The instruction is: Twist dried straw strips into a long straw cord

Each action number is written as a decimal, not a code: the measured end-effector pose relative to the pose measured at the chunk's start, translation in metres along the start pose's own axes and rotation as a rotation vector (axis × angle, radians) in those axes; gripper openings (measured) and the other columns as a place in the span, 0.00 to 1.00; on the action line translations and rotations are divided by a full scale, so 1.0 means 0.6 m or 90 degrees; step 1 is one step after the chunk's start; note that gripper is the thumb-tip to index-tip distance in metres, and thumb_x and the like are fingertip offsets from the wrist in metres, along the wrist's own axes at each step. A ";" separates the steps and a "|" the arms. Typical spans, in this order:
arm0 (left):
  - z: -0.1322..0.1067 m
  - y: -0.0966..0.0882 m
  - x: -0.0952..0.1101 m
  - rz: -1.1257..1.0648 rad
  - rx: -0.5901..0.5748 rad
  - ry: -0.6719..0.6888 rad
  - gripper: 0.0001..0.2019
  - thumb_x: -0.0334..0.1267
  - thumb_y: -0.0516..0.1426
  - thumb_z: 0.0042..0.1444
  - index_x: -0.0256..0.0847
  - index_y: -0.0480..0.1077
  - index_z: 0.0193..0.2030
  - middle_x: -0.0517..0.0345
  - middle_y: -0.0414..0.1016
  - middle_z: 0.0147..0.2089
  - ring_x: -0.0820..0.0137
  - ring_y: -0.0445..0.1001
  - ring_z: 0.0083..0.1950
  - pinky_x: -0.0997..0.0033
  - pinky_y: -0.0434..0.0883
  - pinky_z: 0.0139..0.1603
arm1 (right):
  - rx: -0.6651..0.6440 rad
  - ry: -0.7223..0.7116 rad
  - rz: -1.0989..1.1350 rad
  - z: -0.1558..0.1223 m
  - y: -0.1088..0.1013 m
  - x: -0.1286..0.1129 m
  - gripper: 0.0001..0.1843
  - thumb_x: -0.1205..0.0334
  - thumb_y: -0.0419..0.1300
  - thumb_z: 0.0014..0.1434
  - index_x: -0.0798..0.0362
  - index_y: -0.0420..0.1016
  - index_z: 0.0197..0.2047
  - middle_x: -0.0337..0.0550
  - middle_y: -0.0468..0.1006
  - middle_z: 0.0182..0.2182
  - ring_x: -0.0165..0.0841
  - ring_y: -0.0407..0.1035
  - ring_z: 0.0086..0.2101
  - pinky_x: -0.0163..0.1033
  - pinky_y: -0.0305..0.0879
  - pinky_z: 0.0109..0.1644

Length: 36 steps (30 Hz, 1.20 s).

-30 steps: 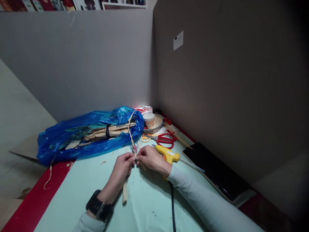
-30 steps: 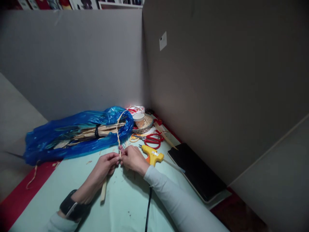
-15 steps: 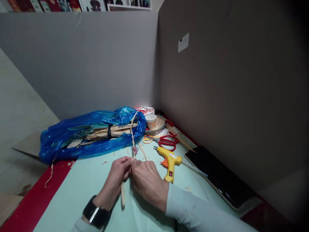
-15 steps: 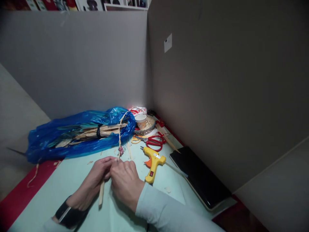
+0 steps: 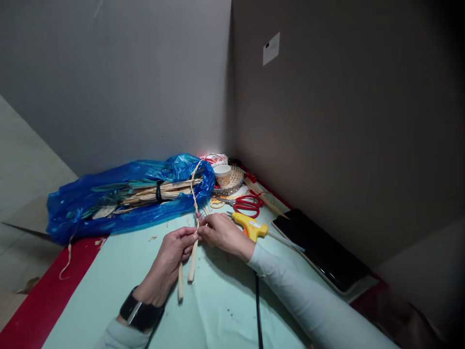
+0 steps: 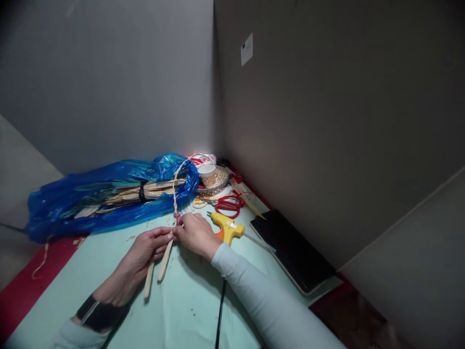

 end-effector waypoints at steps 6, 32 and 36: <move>-0.005 0.004 0.006 0.119 0.017 0.041 0.17 0.42 0.63 0.37 0.33 0.71 0.33 0.57 0.75 0.24 0.82 0.54 0.15 0.79 0.47 0.18 | -0.034 0.023 0.070 0.021 0.020 0.023 0.12 0.61 0.57 0.56 0.56 0.78 0.26 0.38 0.75 0.22 0.27 0.66 0.27 0.30 0.54 0.30; -0.100 0.096 0.005 1.092 0.099 0.302 0.25 0.16 0.44 0.53 0.25 0.67 0.56 0.34 0.78 0.46 0.56 0.79 0.43 0.65 0.71 0.37 | 0.018 0.087 0.269 0.023 0.046 0.053 0.06 0.69 0.59 0.49 0.58 0.79 0.27 0.35 0.72 0.19 0.25 0.63 0.22 0.28 0.57 0.27; -0.094 0.076 0.030 0.798 0.097 0.301 0.13 0.26 0.50 0.55 0.34 0.75 0.40 0.39 0.78 0.41 0.53 0.76 0.43 0.59 0.68 0.41 | 0.020 0.078 0.276 0.026 0.045 0.054 0.05 0.71 0.60 0.46 0.58 0.78 0.26 0.36 0.73 0.20 0.24 0.63 0.22 0.28 0.55 0.26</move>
Point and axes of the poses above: each hand's wrist, its own z-axis towards the middle knuckle, its own y-axis out of the palm, x = y × z, the point moved 5 cm from there along z, towards the middle knuckle
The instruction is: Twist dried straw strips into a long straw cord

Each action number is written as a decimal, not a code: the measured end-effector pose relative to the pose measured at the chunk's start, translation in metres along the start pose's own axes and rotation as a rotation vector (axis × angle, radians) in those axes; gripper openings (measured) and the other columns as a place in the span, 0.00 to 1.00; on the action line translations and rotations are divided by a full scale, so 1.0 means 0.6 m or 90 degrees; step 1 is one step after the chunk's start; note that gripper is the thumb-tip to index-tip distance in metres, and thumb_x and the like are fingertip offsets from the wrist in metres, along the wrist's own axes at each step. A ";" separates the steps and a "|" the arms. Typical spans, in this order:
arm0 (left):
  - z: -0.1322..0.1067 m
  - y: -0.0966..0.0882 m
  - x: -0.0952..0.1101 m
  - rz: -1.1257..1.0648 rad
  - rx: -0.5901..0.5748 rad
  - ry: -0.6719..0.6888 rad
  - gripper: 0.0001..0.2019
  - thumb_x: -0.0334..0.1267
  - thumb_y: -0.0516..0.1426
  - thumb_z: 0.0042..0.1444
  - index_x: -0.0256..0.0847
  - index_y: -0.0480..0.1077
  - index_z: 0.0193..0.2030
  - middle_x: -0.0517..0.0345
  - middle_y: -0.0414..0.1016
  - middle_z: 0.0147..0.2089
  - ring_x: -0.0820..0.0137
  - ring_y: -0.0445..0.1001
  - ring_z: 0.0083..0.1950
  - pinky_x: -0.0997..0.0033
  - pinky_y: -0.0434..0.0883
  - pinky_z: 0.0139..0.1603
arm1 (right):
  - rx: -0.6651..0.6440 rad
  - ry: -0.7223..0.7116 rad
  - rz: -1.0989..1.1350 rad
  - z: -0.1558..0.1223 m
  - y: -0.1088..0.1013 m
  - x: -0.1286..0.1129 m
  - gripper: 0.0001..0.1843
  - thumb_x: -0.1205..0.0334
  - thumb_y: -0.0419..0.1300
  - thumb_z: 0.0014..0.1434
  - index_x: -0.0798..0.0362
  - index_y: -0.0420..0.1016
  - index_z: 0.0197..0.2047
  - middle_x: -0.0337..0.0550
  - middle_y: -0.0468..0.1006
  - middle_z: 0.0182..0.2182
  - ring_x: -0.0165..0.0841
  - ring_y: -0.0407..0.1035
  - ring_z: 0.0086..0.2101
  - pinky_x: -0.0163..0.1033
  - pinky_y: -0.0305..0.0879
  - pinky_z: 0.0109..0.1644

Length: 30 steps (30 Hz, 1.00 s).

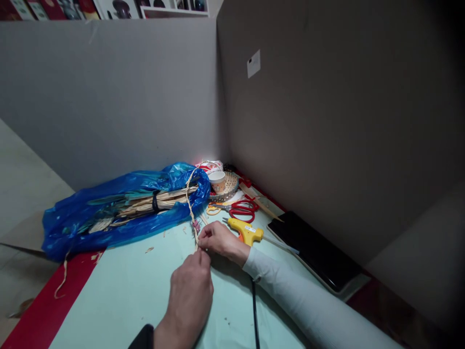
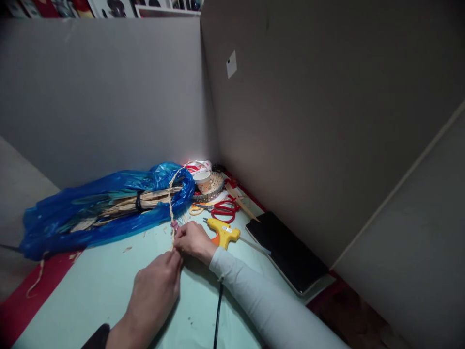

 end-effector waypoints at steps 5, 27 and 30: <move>0.057 -0.017 -0.069 -0.509 -0.025 -0.163 0.11 0.46 0.58 0.49 0.39 0.69 0.29 0.54 0.74 0.31 0.64 0.73 0.33 0.67 0.68 0.33 | -0.002 -0.013 -0.023 -0.003 -0.003 -0.008 0.07 0.67 0.59 0.51 0.59 0.79 0.29 0.39 0.76 0.24 0.24 0.63 0.24 0.27 0.54 0.25; 0.065 0.051 -0.105 -0.739 -0.085 -0.287 0.11 0.41 0.62 0.38 0.35 0.67 0.20 0.65 0.65 0.16 0.85 0.48 0.13 0.80 0.42 0.14 | 0.002 -0.052 -0.461 -0.049 -0.054 -0.078 0.11 0.61 0.55 0.54 0.53 0.79 0.33 0.48 0.79 0.31 0.36 0.72 0.31 0.34 0.56 0.30; 0.066 0.046 -0.104 -0.754 -0.096 -0.293 0.12 0.41 0.63 0.37 0.34 0.68 0.20 0.66 0.64 0.16 0.86 0.47 0.13 0.80 0.41 0.14 | 0.047 -0.014 -0.486 -0.031 -0.099 -0.066 0.13 0.63 0.52 0.58 0.54 0.78 0.36 0.48 0.79 0.34 0.35 0.72 0.35 0.34 0.57 0.33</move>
Point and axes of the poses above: each hand's wrist, its own z-axis towards the middle knuckle, its own y-axis out of the palm, x = y × z, the point moved 5 cm from there along z, towards the middle knuckle
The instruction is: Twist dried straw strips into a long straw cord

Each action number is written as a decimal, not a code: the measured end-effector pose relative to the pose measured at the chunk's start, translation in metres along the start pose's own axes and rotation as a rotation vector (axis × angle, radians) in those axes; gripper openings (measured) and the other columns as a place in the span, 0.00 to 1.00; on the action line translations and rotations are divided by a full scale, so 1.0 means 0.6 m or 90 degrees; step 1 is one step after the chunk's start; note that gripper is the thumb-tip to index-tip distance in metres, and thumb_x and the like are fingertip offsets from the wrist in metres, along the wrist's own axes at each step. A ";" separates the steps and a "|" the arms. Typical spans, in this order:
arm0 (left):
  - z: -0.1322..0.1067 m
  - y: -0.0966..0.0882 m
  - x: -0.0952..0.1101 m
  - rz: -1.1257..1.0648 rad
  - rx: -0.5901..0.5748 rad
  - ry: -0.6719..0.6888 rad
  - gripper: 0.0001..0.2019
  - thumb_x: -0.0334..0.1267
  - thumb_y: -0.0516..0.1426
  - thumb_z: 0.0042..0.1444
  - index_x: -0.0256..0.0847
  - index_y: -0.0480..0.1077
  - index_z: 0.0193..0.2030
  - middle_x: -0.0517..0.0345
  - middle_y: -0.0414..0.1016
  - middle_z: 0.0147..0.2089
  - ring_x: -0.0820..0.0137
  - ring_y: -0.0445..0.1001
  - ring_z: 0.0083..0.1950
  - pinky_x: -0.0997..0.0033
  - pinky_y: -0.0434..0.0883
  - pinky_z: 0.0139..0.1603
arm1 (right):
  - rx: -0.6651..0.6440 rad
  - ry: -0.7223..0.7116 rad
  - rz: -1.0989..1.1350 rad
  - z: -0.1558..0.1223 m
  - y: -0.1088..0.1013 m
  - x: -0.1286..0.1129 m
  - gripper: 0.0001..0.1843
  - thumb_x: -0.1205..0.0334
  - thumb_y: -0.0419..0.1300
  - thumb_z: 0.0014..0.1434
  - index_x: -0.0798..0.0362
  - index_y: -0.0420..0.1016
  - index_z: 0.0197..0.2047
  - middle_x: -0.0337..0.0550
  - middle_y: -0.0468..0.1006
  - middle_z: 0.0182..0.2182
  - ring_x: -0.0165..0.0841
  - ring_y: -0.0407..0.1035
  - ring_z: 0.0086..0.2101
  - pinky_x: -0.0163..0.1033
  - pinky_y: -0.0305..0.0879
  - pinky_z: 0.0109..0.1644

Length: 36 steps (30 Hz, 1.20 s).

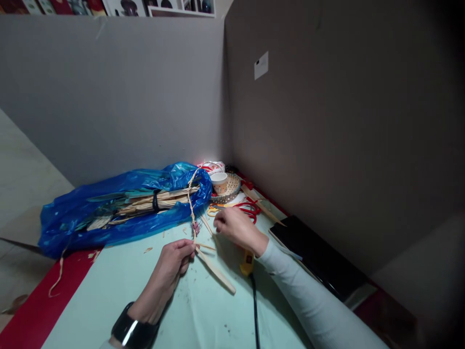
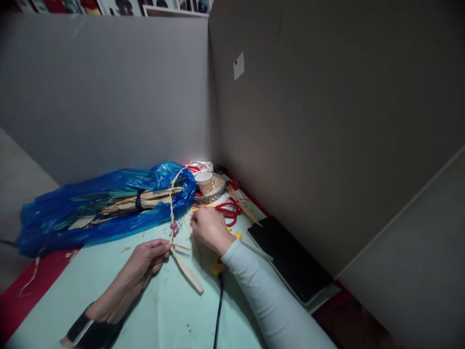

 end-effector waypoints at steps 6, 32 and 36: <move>-0.003 0.000 0.002 -0.007 -0.032 -0.019 0.12 0.41 0.64 0.37 0.35 0.67 0.19 0.68 0.61 0.15 0.87 0.46 0.13 0.80 0.41 0.15 | 0.043 0.058 -0.040 0.011 0.020 0.009 0.16 0.57 0.51 0.62 0.59 0.76 0.39 0.58 0.78 0.38 0.44 0.71 0.41 0.41 0.60 0.40; 0.000 0.001 -0.001 -0.031 -0.044 -0.011 0.12 0.42 0.63 0.37 0.35 0.68 0.21 0.69 0.60 0.15 0.86 0.45 0.13 0.78 0.38 0.16 | -0.146 -0.314 0.745 -0.036 -0.060 -0.046 0.13 0.70 0.56 0.57 0.57 0.76 0.45 0.47 0.78 0.43 0.34 0.70 0.46 0.41 0.62 0.54; 0.000 0.000 -0.002 -0.030 -0.043 -0.006 0.12 0.42 0.63 0.37 0.35 0.67 0.20 0.67 0.62 0.15 0.86 0.46 0.13 0.78 0.38 0.16 | -0.034 -0.329 0.647 -0.037 -0.063 -0.052 0.13 0.72 0.57 0.55 0.56 0.77 0.43 0.45 0.79 0.40 0.34 0.71 0.43 0.40 0.65 0.51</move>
Point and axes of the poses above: each hand's wrist, its own z-axis towards the middle knuckle, its own y-axis out of the palm, x = y × z, the point moved 5 cm from there along z, towards the middle knuckle
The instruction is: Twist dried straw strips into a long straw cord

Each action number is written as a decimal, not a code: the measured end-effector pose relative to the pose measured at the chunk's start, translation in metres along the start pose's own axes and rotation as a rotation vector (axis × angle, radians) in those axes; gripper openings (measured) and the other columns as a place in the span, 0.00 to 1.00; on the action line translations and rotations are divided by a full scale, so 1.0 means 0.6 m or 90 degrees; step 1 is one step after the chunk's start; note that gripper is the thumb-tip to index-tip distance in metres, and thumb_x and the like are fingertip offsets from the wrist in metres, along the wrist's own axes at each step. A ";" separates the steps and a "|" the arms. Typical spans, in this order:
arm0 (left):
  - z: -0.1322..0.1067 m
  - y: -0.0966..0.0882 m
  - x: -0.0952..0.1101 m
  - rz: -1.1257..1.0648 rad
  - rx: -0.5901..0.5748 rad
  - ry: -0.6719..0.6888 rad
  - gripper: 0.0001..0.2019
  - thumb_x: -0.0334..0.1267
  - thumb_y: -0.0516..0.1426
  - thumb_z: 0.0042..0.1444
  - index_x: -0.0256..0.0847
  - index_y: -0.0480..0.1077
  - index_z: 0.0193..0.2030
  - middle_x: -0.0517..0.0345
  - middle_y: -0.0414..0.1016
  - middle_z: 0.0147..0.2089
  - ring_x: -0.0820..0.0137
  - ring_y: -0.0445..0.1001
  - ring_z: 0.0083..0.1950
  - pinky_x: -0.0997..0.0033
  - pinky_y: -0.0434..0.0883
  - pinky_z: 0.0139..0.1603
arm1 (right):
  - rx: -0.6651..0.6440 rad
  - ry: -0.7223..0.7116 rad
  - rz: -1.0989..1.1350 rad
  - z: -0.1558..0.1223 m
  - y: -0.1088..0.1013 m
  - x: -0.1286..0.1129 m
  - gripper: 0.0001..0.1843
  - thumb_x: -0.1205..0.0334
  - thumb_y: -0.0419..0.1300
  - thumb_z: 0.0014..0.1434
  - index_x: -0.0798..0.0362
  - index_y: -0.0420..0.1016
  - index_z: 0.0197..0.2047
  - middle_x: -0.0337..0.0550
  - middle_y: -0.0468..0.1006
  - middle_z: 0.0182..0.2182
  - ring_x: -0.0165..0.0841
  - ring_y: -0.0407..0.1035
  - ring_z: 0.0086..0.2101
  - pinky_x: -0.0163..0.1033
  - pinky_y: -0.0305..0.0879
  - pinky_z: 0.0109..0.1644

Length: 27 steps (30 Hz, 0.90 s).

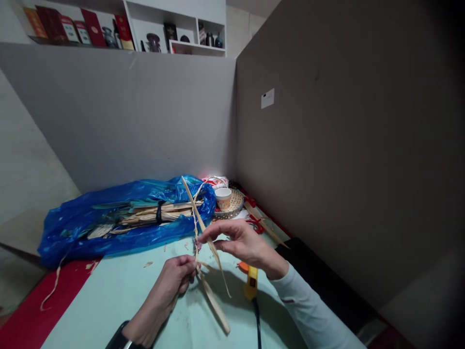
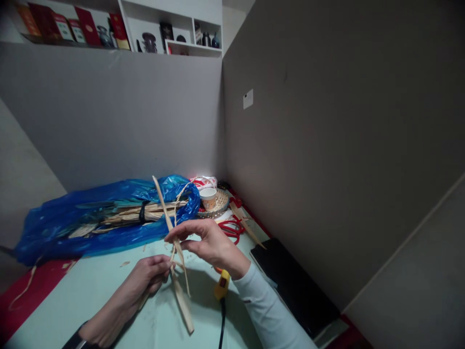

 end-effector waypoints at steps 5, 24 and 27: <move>0.002 0.001 -0.003 0.000 -0.006 0.010 0.13 0.42 0.62 0.39 0.36 0.66 0.19 0.68 0.60 0.15 0.86 0.45 0.12 0.77 0.37 0.16 | 0.007 -0.098 -0.104 0.000 0.015 -0.013 0.08 0.68 0.58 0.58 0.55 0.78 0.40 0.43 0.78 0.37 0.31 0.71 0.39 0.37 0.67 0.46; -0.006 0.003 0.003 -0.040 -0.038 -0.045 0.10 0.38 0.64 0.37 0.32 0.73 0.26 0.73 0.50 0.15 0.85 0.39 0.16 0.78 0.37 0.17 | 0.014 0.232 -0.444 -0.030 0.061 0.048 0.16 0.59 0.44 0.67 0.54 0.68 0.34 0.42 0.74 0.27 0.31 0.66 0.30 0.34 0.54 0.33; -0.006 0.003 0.000 -0.047 -0.052 -0.049 0.09 0.36 0.64 0.39 0.33 0.73 0.28 0.73 0.51 0.16 0.85 0.39 0.17 0.79 0.37 0.17 | 0.006 0.286 -0.591 -0.040 0.079 0.069 0.18 0.58 0.43 0.67 0.53 0.69 0.32 0.44 0.76 0.27 0.34 0.69 0.30 0.36 0.49 0.29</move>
Point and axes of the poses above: each hand's wrist, its own z-axis towards the middle knuckle, its own y-axis out of the palm, x = y × z, the point moved 5 cm from there along z, towards the middle knuckle
